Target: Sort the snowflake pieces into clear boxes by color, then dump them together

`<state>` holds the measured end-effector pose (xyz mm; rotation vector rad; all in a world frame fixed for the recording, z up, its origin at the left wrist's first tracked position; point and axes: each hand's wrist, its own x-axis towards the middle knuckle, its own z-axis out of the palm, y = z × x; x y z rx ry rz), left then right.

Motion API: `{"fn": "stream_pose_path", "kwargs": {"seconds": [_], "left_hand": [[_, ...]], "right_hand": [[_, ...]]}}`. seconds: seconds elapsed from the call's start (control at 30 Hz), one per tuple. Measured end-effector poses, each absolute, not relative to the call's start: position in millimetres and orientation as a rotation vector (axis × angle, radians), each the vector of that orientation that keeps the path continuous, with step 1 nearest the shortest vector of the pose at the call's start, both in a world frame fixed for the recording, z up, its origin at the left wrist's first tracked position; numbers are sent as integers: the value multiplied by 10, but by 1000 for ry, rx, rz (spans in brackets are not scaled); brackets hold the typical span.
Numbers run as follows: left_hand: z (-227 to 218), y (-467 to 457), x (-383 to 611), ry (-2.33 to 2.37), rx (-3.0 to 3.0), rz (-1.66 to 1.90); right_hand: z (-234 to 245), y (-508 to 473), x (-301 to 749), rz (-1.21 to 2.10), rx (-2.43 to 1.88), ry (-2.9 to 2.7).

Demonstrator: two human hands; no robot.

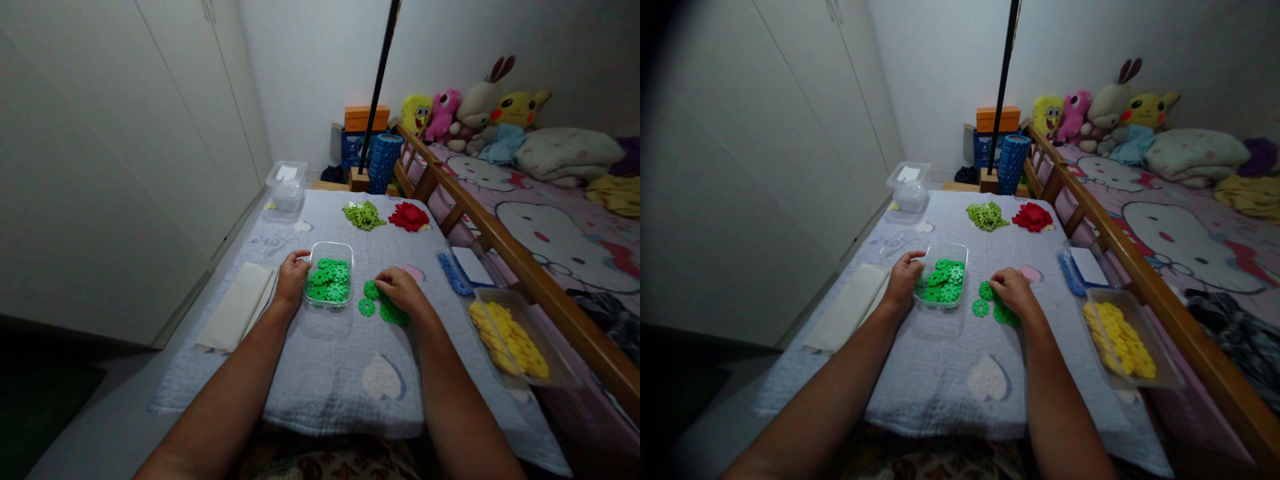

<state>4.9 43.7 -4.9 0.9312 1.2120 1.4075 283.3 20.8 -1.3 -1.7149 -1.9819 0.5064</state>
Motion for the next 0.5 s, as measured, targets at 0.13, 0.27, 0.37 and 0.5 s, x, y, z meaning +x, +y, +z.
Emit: {"fn": "stream_pose_path", "kwargs": {"seconds": [0.13,0.27,0.37,0.5], "left_hand": [[-45,440,48,1221,935,1413],[-26,435,50,1223,925,1410],[-18,431,52,1226,919,1411],[-22,432,55,1228,916,1415]], "right_hand": [[48,213,2833,596,-1723,-1972],[75,207,2820,657,-1648,-1884],[108,190,2790,794,-1534,-1733],[193,150,2686,800,-1373,-1491]]}}
